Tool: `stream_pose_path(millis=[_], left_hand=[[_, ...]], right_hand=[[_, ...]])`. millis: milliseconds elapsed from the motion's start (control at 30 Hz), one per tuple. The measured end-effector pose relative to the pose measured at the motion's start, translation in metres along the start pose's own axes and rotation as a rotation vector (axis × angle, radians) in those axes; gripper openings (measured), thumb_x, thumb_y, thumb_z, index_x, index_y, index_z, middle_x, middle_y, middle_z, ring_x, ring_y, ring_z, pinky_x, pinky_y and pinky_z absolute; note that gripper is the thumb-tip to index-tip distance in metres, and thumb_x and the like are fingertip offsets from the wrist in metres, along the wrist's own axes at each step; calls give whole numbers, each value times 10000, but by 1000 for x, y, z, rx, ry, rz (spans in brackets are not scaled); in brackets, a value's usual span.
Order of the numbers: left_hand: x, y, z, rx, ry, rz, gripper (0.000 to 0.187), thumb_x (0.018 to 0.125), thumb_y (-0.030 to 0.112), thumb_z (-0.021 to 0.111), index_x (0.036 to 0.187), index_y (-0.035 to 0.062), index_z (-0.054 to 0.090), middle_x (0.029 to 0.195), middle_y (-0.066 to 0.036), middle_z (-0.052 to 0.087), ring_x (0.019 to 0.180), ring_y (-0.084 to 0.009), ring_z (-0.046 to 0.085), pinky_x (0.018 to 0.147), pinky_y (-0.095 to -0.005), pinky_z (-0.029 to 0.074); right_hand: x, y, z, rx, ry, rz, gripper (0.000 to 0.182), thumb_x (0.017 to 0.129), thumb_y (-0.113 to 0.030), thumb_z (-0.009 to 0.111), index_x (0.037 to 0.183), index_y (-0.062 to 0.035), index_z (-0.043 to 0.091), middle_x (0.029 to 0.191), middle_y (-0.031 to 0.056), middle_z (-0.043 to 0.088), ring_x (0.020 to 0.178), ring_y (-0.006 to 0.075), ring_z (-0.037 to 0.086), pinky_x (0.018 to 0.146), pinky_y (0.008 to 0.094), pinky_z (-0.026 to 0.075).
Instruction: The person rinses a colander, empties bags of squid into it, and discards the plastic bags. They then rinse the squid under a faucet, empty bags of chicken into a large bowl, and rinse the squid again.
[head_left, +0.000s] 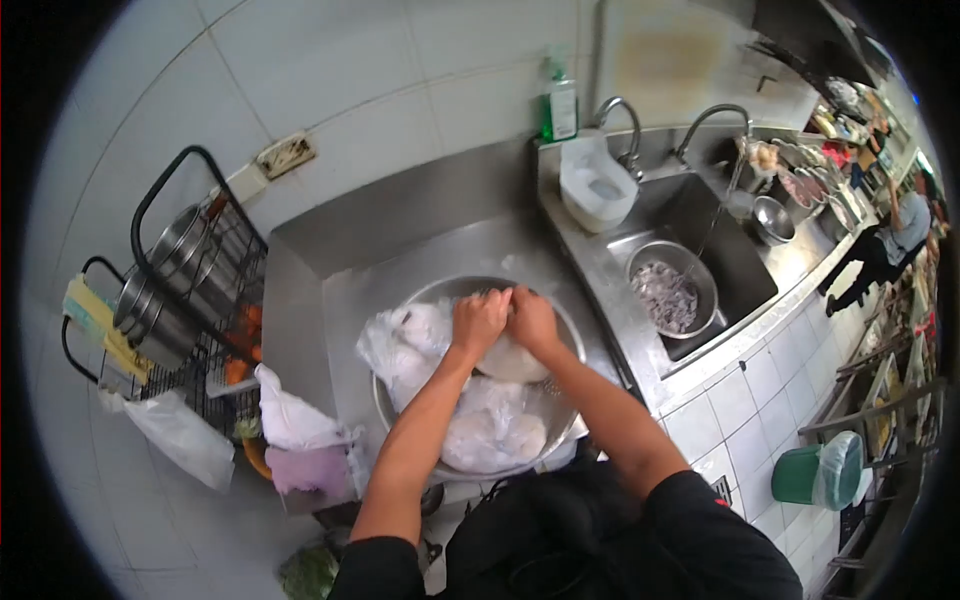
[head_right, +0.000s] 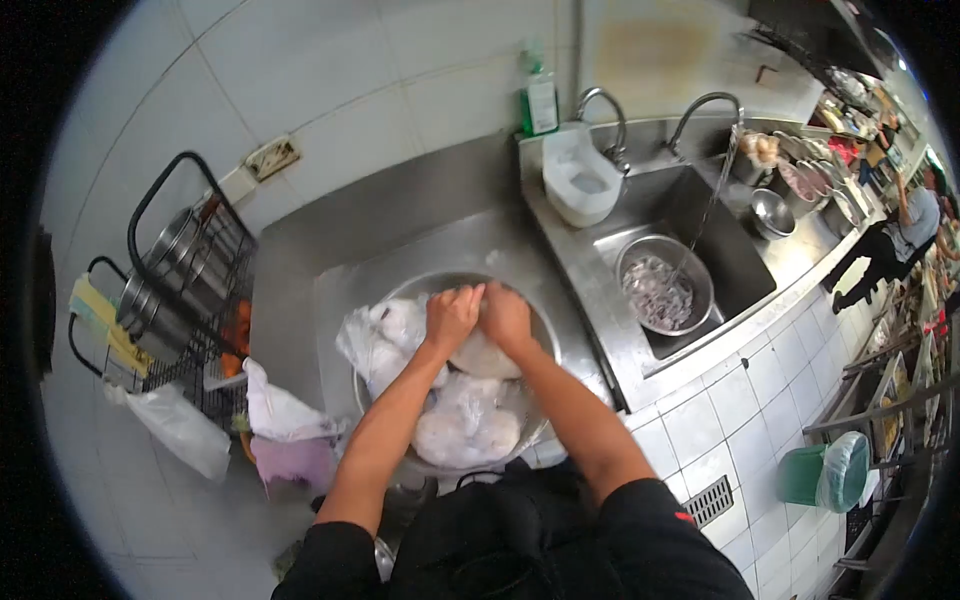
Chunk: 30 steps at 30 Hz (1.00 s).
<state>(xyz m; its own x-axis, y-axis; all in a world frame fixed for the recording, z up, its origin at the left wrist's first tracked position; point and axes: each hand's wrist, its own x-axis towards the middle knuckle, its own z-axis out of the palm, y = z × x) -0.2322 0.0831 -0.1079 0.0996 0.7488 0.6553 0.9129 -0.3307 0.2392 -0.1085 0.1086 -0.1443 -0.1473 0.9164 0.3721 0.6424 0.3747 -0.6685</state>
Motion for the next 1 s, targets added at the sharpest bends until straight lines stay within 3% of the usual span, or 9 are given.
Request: stream_pose_path(millis=[33,133,167,367,467,667,867,900,1000], left_hand=[[-3,-3,-2,-45,-100,-81,284,921,255,599,702,75,590,680,-150,635,654,-344,635,592,-454,501],[-2,12,-28,39,82,-15,184,896,190,615,777,57,572,788,-117,584,793,-332,580,703,-449,463],[-15,19,-36,80,-23,12,137,858,168,628,883,42,582,889,-121,526,878,-326,524,775,-445,434],[-70,34,-19,-209,-147,-46,276,820,144,635,1051,0,591,968,-156,512,912,-351,532,792,-434,448],[-59,49,-49,-301,-190,-158,232,805,143,649,981,-3,612,991,-168,500,933,-362,535,808,-439,457],[-59,57,-63,-289,-108,-109,127,787,114,661,783,-5,617,1004,-175,495,931,-355,528,796,-434,464],[-72,42,-79,-236,-87,-41,161,785,143,690,783,1,613,1011,-169,501,925,-343,529,794,-425,463],[-74,44,-87,-231,-95,-66,161,785,146,690,798,0,623,1010,-173,506,926,-343,535,795,-425,467],[-92,32,-104,-227,-130,-176,180,794,162,692,829,-8,642,1007,-183,520,925,-349,549,799,-427,474]], right_hand=[[-5,1,-5,-41,-41,-2,198,687,-129,676,825,-11,598,803,228,653,755,431,635,691,504,505],[3,-5,-31,-40,-245,30,161,661,-107,655,794,-17,634,802,230,659,783,426,642,714,488,512],[5,-4,-34,-62,-279,17,152,662,-107,651,785,-19,639,798,230,657,781,424,642,714,486,512],[11,-11,-44,1,-301,-68,123,676,-102,623,761,-16,645,772,235,641,753,432,632,685,471,512],[16,-28,-58,52,-243,-56,105,679,-87,605,751,-26,650,761,238,634,744,442,624,676,485,506],[46,-57,-86,23,-108,-8,94,708,-81,601,745,-5,642,727,234,636,727,421,635,686,479,507],[68,-39,-91,72,-59,98,88,712,-61,592,747,0,645,728,217,644,716,388,643,675,436,507],[68,-39,-90,91,-7,56,74,723,-42,582,724,8,636,633,152,627,577,217,621,576,363,491],[69,-36,-102,109,60,-34,88,741,-51,584,758,14,641,661,168,639,608,277,636,577,370,493]])
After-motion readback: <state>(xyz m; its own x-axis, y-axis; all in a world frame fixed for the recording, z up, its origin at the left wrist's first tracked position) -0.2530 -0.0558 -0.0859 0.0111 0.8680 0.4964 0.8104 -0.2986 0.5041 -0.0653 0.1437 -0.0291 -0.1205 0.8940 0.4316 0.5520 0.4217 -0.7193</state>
